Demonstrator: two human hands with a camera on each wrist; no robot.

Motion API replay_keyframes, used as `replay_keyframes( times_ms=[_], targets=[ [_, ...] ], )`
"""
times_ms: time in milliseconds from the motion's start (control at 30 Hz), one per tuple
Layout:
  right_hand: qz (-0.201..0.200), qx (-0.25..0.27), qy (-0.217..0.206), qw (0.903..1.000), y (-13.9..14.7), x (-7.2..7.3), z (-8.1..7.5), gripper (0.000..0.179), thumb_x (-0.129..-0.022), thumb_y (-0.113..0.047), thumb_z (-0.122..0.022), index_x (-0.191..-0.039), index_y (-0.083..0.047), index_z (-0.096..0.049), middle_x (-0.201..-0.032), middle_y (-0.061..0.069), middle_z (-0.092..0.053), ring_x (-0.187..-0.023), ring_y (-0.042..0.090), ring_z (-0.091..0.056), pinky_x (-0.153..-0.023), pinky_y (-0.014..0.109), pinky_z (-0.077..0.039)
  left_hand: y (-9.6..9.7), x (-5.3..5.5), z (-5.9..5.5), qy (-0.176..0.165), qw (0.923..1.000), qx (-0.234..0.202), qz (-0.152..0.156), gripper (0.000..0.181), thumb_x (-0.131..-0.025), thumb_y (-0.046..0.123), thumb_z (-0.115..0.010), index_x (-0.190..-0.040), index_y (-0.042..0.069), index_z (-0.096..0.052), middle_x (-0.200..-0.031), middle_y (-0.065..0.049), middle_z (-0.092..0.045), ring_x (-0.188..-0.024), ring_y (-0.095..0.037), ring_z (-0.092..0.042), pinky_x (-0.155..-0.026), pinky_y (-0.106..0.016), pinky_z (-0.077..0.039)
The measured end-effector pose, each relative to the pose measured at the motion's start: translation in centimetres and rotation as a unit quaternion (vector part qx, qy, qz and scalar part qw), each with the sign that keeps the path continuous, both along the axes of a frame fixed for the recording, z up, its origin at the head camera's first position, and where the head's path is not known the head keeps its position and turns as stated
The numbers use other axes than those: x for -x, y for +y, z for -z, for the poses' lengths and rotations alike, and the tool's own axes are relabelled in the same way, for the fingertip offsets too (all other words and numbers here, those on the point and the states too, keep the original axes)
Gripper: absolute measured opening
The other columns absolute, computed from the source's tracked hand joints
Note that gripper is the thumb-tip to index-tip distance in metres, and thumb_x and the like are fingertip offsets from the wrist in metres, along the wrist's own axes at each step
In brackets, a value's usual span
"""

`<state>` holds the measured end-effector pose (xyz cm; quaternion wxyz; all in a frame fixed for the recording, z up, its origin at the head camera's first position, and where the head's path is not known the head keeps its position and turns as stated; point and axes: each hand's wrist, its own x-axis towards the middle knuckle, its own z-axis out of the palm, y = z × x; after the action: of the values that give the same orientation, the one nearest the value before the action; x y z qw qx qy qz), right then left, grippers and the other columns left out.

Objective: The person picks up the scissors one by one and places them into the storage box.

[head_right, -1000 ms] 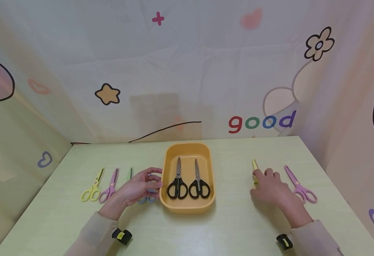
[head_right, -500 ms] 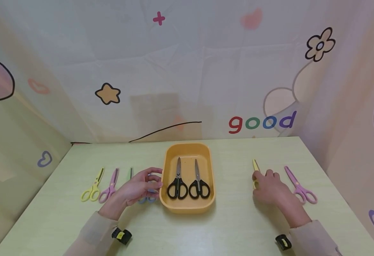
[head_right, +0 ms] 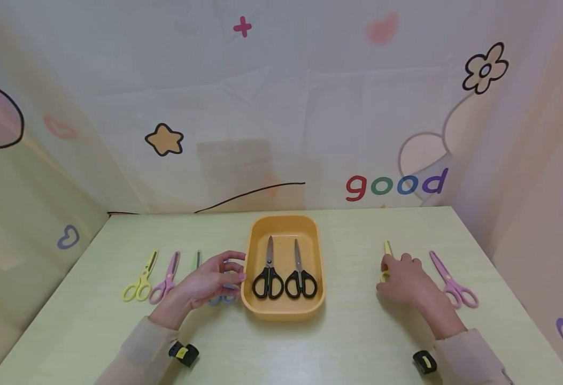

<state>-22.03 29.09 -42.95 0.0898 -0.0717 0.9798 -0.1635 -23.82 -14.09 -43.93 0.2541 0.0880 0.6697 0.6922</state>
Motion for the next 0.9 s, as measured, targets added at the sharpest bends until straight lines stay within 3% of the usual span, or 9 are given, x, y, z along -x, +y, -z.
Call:
replay_keyframes(
  times_ms=[233, 400, 900],
  targets=[
    [0.011, 0.009, 0.011, 0.9998, -0.2, 0.1, 0.0, 0.036, -0.085, -0.026, -0.077, -0.106, -0.005, -0.056, -0.091, 0.020, -0.046, -0.083, 0.038, -0.046, -0.063, 0.040, -0.039, 0.1, 0.1, 0.1, 0.001, 1.0000, 0.002, 0.000, 0.054, -0.099, -0.003, -0.064, -0.146, -0.005, -0.037, -0.109, -0.014, -0.055, -0.086, -0.022, -0.065, -0.077, -0.037, -0.062],
    [0.011, 0.019, 0.044, 0.9988, -0.9, 0.0, -0.4, 0.036, -0.085, -0.028, -0.075, -0.105, -0.005, -0.056, -0.090, 0.020, -0.047, -0.084, 0.039, -0.046, -0.062, 0.040, -0.039, 0.1, 0.0, 0.1, 0.004, 1.0000, 0.000, 0.001, 0.053, -0.099, -0.003, -0.063, -0.146, -0.005, -0.036, -0.108, -0.013, -0.056, -0.085, -0.021, -0.065, -0.076, -0.037, -0.062],
    [0.000, 0.025, 0.075, 0.9968, -4.7, -0.8, -3.9, 0.037, -0.087, -0.029, -0.072, -0.108, -0.005, -0.055, -0.095, 0.022, -0.047, -0.089, 0.041, -0.047, -0.065, 0.045, -0.045, 0.2, 0.0, 0.0, 0.003, 1.0000, -0.001, 0.004, 0.053, -0.099, -0.005, -0.062, -0.146, -0.006, -0.036, -0.107, -0.013, -0.057, -0.085, -0.021, -0.066, -0.078, -0.039, -0.062]
  ],
)
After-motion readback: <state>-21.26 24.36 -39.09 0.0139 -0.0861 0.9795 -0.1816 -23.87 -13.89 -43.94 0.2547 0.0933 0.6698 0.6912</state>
